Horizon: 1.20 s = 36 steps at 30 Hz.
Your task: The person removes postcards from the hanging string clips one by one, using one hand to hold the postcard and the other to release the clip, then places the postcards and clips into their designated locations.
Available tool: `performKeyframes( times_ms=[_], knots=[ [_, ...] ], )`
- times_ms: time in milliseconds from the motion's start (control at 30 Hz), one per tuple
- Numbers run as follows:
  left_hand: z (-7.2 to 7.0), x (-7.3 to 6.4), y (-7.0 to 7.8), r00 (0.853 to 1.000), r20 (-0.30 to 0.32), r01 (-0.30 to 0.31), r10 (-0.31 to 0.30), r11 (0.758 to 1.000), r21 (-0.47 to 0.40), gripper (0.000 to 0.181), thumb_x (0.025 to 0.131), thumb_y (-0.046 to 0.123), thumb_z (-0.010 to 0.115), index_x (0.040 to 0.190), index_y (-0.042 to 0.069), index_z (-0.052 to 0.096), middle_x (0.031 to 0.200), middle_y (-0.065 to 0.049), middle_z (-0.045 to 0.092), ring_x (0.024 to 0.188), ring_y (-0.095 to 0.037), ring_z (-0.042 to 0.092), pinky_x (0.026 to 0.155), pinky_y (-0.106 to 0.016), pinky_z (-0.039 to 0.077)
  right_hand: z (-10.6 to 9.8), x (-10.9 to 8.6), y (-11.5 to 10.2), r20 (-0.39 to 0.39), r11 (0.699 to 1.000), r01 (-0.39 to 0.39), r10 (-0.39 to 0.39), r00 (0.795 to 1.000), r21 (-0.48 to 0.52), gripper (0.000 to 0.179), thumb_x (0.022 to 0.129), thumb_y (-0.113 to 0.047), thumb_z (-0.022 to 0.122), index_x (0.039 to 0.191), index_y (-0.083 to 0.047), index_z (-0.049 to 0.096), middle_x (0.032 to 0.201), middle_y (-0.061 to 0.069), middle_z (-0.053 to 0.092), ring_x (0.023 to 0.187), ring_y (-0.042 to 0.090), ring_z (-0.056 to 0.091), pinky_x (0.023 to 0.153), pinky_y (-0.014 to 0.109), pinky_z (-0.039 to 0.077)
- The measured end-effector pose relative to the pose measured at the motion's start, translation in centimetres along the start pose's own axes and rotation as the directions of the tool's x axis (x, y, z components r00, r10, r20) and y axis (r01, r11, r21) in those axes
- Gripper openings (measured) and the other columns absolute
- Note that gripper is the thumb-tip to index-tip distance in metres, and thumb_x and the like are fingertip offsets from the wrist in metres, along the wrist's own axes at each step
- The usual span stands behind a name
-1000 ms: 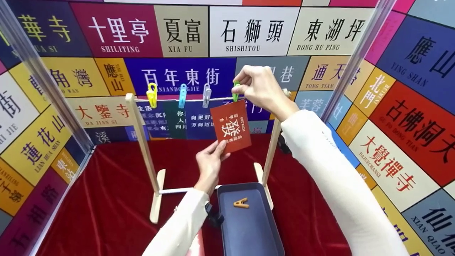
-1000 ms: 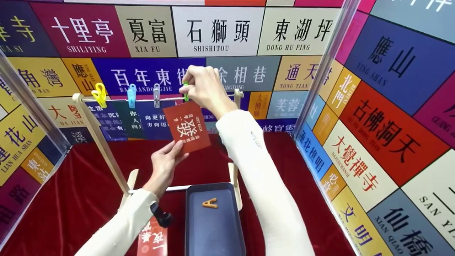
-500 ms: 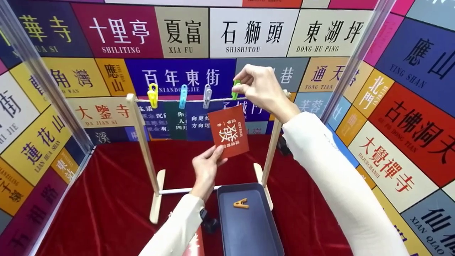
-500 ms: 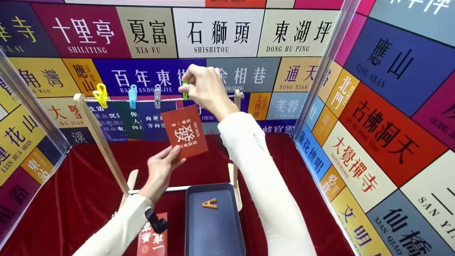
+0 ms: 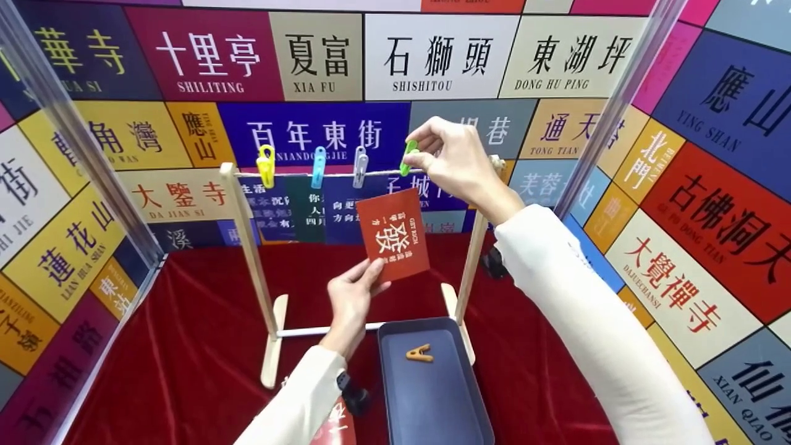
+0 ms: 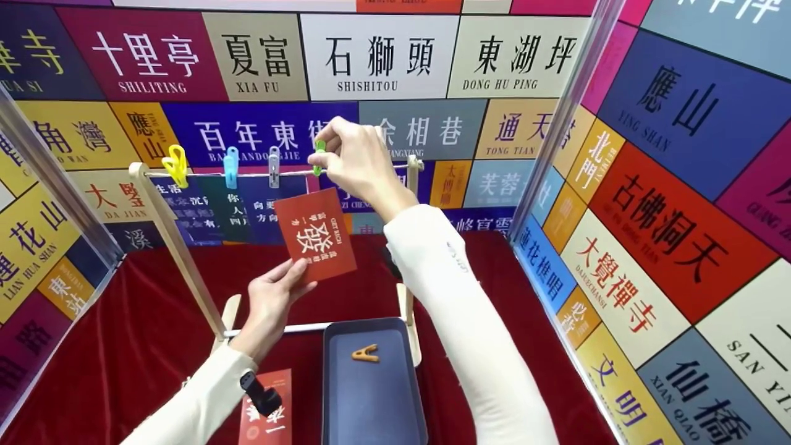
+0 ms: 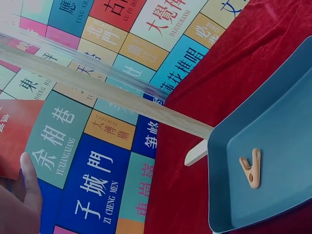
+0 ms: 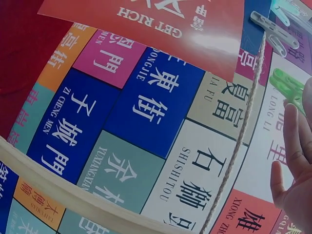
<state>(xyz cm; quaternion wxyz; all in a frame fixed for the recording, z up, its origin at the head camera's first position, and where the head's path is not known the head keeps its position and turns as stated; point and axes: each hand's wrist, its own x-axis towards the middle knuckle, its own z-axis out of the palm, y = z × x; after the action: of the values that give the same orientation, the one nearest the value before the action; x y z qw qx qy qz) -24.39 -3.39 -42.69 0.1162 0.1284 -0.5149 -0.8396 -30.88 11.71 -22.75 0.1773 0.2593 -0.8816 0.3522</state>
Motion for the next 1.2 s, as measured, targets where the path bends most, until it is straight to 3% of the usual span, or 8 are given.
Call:
performKeyframes(
  times_ms=[367,533,933,1200],
  knots=[
    [-0.1,-0.4,0.2,1.000,0.015,-0.006,0.006,1.000,0.004,0.040,0.090,0.002,0.072,0.124,-0.015,0.061,0.103,-0.023,0.075,0.080,-0.010,0.074,0.068,-0.032,0.066,0.6,-1.0,0.8,-0.018,0.999,0.023,-0.022,1.000,0.049,0.026,0.088,-0.015,0.077,0.112,-0.007,0.069,0.103,0.008,0.074,0.092,0.018,0.068,0.092,0.031,0.057],
    [-0.6,-0.5,0.2,1.000,0.009,0.008,-0.008,1.000,-0.007,0.042,0.090,0.001,0.072,0.127,-0.015,0.060,0.104,-0.023,0.075,0.081,-0.009,0.074,0.068,-0.032,0.066,0.8,-1.6,1.1,-0.023,0.997,0.011,-0.009,1.000,0.081,0.029,0.088,-0.016,0.078,0.114,-0.009,0.069,0.103,0.006,0.074,0.091,0.016,0.067,0.088,0.026,0.056],
    [-1.7,-0.7,0.4,1.000,0.000,0.014,-0.014,1.000,0.014,0.041,0.090,0.002,0.073,0.126,-0.014,0.061,0.104,-0.021,0.075,0.080,-0.009,0.074,0.070,-0.032,0.066,1.7,-2.7,1.5,-0.072,0.990,0.039,-0.029,0.997,0.136,0.033,0.087,-0.019,0.079,0.118,-0.010,0.071,0.102,0.007,0.073,0.087,0.016,0.065,0.083,0.028,0.057],
    [-2.2,-0.9,0.3,1.000,-0.006,-0.005,0.005,1.000,0.010,0.042,0.089,0.000,0.073,0.126,-0.016,0.060,0.099,-0.020,0.076,0.079,-0.008,0.074,0.068,-0.032,0.066,2.1,-3.5,1.7,-0.115,0.967,0.033,-0.004,0.993,0.253,0.034,0.088,-0.014,0.077,0.120,-0.008,0.070,0.101,0.007,0.074,0.081,0.011,0.066,0.075,0.021,0.057]
  ],
)
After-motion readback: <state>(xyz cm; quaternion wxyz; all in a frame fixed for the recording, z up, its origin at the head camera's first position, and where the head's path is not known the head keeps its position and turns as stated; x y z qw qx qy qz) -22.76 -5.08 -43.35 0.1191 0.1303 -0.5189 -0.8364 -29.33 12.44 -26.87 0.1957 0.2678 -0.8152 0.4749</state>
